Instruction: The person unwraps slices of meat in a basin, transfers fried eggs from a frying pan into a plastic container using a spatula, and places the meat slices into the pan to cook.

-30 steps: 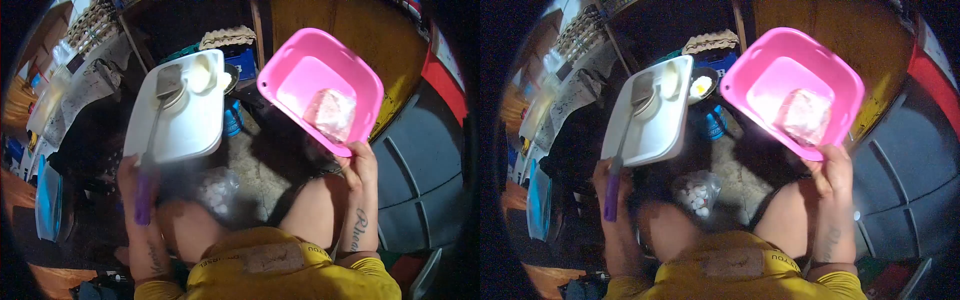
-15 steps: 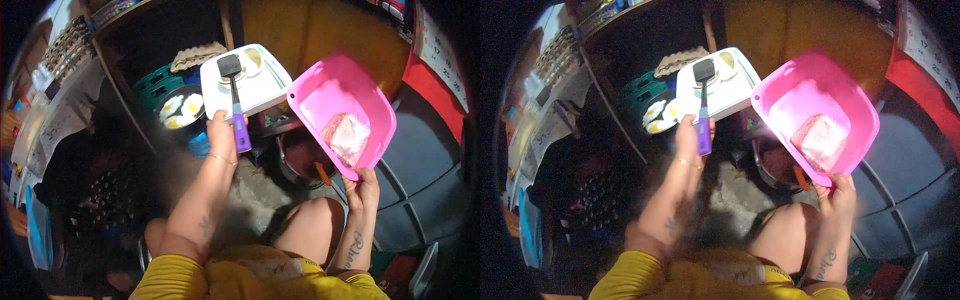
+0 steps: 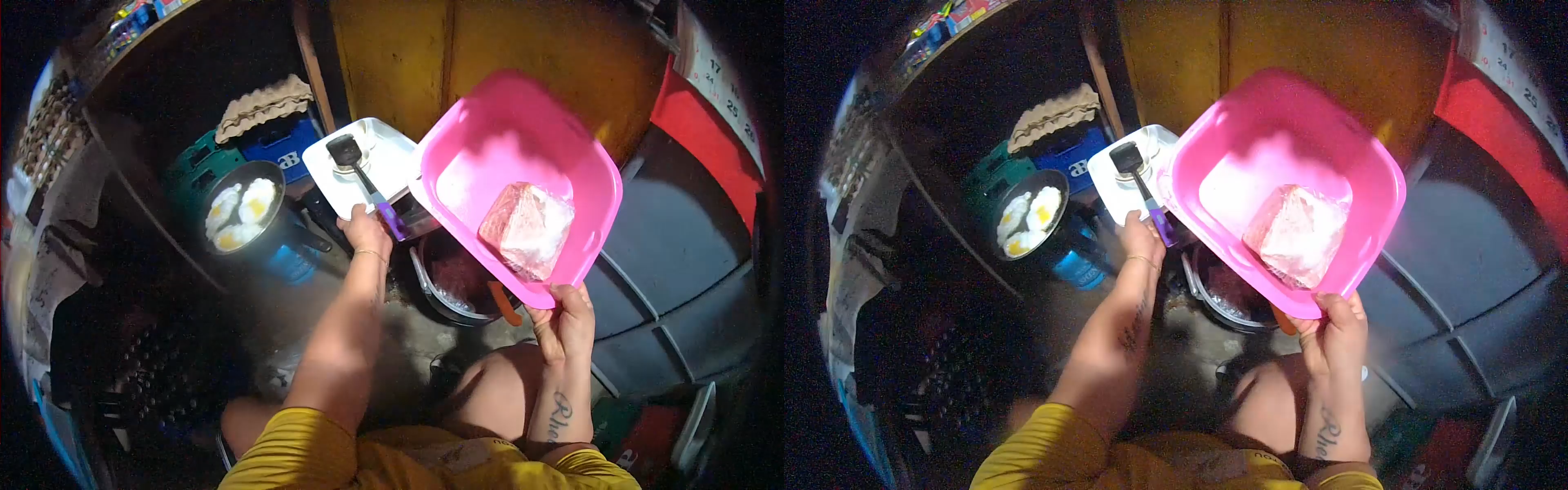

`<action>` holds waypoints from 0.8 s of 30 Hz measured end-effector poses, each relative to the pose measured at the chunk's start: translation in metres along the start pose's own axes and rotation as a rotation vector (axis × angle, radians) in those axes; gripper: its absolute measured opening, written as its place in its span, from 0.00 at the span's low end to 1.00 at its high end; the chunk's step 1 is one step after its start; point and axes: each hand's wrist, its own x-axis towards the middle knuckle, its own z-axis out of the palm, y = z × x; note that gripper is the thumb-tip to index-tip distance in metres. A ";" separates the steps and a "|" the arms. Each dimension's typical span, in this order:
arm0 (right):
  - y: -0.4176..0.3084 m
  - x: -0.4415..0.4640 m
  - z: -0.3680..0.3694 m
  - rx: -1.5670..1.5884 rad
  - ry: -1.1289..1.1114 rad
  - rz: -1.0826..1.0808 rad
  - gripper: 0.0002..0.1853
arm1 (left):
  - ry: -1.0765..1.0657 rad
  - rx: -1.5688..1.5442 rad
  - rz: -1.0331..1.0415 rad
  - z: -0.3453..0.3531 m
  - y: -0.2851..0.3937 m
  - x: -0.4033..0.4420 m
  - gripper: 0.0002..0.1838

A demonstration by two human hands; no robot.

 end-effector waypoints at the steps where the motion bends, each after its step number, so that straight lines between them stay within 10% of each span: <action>1: 0.000 0.006 -0.004 -0.003 0.010 0.014 0.18 | 0.019 0.033 0.023 -0.004 -0.004 0.001 0.24; 24: 0.011 0.009 0.001 -0.056 0.115 -0.055 0.16 | -0.047 0.195 -0.269 -0.091 -0.013 0.080 0.22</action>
